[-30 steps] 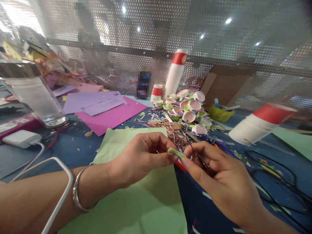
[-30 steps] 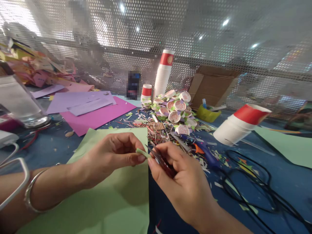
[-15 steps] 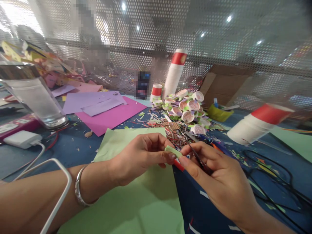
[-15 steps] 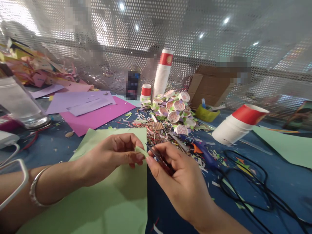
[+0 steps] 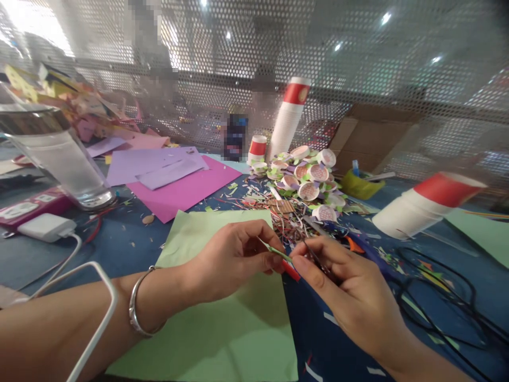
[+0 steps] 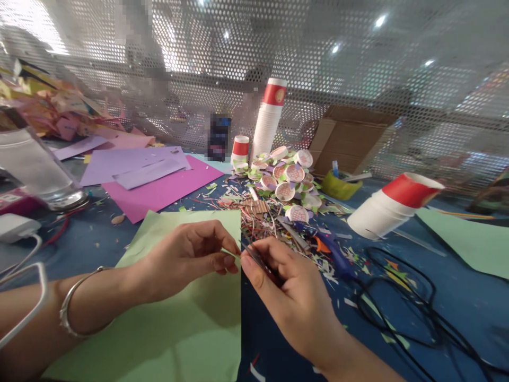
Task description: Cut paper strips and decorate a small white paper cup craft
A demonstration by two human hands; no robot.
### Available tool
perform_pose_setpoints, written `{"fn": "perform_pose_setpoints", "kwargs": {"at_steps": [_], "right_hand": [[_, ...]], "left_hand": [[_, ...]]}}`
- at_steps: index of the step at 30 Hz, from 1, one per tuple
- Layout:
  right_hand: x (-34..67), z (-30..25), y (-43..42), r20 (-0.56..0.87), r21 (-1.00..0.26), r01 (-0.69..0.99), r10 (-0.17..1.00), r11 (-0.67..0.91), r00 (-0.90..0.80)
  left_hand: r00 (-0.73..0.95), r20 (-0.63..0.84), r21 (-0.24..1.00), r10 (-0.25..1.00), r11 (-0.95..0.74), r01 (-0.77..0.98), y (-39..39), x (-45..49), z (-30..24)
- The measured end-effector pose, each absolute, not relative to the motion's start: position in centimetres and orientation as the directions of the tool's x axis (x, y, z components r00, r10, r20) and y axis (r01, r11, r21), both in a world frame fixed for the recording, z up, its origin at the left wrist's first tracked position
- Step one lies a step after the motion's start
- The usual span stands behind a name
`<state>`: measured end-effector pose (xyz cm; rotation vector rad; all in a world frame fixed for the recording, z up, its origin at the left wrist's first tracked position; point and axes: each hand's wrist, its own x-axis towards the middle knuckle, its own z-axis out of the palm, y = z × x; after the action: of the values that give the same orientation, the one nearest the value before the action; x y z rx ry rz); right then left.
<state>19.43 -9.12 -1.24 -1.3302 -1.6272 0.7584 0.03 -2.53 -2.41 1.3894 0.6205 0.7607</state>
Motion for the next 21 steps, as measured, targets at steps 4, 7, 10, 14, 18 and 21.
{"fn": "perform_pose_setpoints", "kwargs": {"at_steps": [4,7,10,14,18,21], "right_hand": [[19.45,-1.35,-9.01,0.226,-0.876,0.426,0.973,0.228,-0.055],[19.33,-1.37,-9.11,0.192,-0.897,0.399,0.981,0.19,-0.036],[19.28,-1.32,-9.18,0.165,-0.907,0.385,0.985,0.169,-0.042],[19.29,-1.36,-9.22,0.158,-0.915,0.371,0.987,0.161,-0.041],[19.42,-1.64,-9.16,0.165,-0.914,0.37,0.986,0.165,-0.032],[19.73,-1.8,-8.96,0.161,-0.908,0.381,0.985,0.172,-0.061]], "left_hand": [[0.634,0.007,0.98,0.774,0.122,-0.16,-2.55,0.07,-2.34],[0.643,-0.049,0.948,0.764,0.238,-0.21,-2.61,0.2,-2.11],[0.638,-0.102,0.929,0.763,0.302,-0.213,-2.7,0.33,-1.85],[0.637,-0.142,0.92,0.758,0.338,-0.197,-2.73,0.38,-1.74],[0.646,-0.142,0.932,0.75,0.321,-0.169,-2.65,0.34,-1.91],[0.642,-0.128,0.941,0.756,0.297,-0.162,-2.68,0.32,-2.09]]}}
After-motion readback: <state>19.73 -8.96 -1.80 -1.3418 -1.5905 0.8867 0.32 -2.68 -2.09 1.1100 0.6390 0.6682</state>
